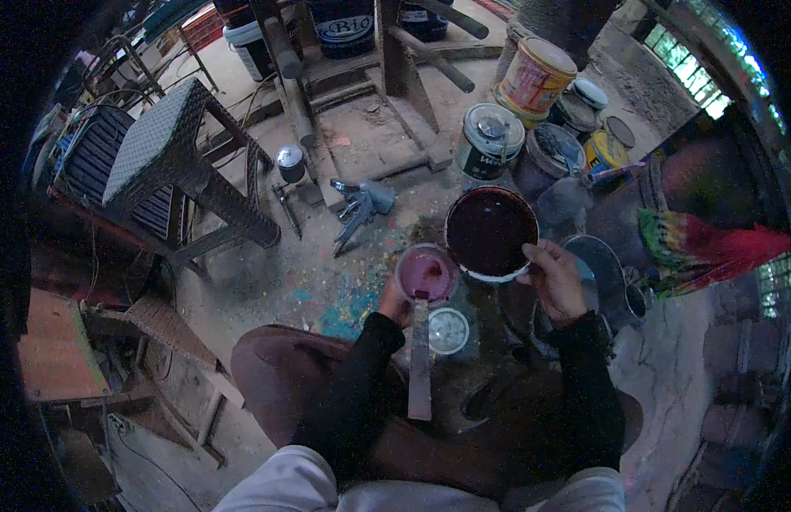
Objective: The person sits on the floor and mixes a purple liquid in a small plastic cup using a metal strip. They add a dark liquid from a can and a white substance from a small container into the cup, stirring thoroughly. Finally, they pour the mixed purple liquid into a spray gun container.
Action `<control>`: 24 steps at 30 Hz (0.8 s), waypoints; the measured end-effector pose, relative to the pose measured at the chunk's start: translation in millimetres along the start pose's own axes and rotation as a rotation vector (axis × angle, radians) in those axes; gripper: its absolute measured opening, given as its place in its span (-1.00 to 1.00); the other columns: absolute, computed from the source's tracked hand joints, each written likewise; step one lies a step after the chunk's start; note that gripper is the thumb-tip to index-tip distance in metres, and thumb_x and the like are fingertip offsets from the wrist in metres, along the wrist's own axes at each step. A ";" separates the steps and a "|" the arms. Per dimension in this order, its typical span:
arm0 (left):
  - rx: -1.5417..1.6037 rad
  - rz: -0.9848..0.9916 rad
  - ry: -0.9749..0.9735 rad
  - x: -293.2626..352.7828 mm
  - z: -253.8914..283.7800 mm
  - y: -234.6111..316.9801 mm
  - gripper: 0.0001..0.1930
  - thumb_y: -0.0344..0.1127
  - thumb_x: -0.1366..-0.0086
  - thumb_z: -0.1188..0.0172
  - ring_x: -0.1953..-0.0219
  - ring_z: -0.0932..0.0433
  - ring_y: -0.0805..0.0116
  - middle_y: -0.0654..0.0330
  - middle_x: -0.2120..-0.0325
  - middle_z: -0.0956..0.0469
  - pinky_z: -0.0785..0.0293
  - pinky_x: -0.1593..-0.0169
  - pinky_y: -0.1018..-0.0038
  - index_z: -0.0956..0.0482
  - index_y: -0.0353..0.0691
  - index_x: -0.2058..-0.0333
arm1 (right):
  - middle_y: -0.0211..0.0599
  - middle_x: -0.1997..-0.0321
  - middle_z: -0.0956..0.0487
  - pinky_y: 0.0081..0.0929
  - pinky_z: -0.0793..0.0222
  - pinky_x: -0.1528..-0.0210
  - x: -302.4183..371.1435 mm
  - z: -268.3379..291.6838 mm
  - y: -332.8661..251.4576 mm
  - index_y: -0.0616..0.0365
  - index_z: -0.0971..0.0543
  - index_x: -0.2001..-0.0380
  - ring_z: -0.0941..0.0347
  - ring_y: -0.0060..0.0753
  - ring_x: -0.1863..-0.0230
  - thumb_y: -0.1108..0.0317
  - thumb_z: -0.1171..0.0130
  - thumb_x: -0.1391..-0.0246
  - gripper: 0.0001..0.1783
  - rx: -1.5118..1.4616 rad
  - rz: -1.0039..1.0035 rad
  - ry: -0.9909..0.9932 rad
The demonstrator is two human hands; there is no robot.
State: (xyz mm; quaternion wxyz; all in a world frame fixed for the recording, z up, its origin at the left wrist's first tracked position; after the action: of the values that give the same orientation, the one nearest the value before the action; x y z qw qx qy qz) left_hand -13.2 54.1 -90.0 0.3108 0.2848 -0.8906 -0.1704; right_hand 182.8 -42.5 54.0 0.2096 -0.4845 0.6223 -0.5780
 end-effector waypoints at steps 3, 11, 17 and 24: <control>0.035 0.009 0.003 0.9 -3.5 2.3 -0.65 -0.20 -0.26 0.15 0.29 -0.56 0.24 0.06 0.22 -0.49 -0.60 0.33 0.34 -0.40 -0.29 0.11 | -0.49 0.44 -0.48 -0.60 -0.44 0.37 -3.4 4.2 5.3 0.11 -0.45 0.41 -0.42 -0.65 0.43 0.31 -0.11 -0.04 -0.88 -0.038 -0.029 -0.002; -0.021 -0.021 0.167 15.5 -10.4 16.1 -0.66 -0.24 -0.27 0.19 0.19 -0.50 0.24 0.08 0.19 -0.48 -0.49 0.13 0.30 -0.40 -0.31 0.10 | -0.43 0.11 -0.39 -0.41 -0.23 0.04 -29.1 29.3 68.7 0.14 -0.42 0.17 -0.29 -0.54 0.10 0.19 -0.09 -0.05 -0.68 -0.197 -0.062 0.131; -0.004 -0.037 0.159 2.8 15.9 16.2 -0.67 -0.25 -0.28 0.20 0.16 -0.48 0.24 0.09 0.17 -0.47 -0.44 0.10 0.35 -0.40 -0.28 0.09 | -0.45 0.25 -0.42 -0.49 -0.28 0.18 -76.9 53.3 166.7 0.10 -0.42 0.23 -0.33 -0.51 0.29 0.29 -0.05 -0.07 -0.79 -0.433 -0.071 0.278; 0.021 -0.104 0.189 4.2 21.8 22.8 -0.67 -0.20 -0.30 0.18 0.16 -0.48 0.25 0.10 0.18 -0.48 -0.43 0.08 0.35 -0.39 -0.26 0.09 | -0.33 0.22 -0.42 -0.36 -0.35 0.12 -103.1 66.4 244.3 0.20 -0.41 0.18 -0.35 -0.38 0.22 0.36 -0.04 -0.08 -0.76 -0.605 -0.107 0.438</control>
State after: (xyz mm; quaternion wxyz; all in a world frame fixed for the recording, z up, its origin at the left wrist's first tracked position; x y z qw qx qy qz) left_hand -39.3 72.2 -93.5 0.3810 0.3486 -0.8431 -0.1496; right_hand 194.8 -23.2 -218.4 -0.1115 -0.4212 0.7688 -0.4681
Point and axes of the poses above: each hand's wrist, its own x-axis away from the middle knuckle, its own z-axis out of the back of the hand, y = z × x, the point moved 4 cm from there along -x, towards the middle knuckle
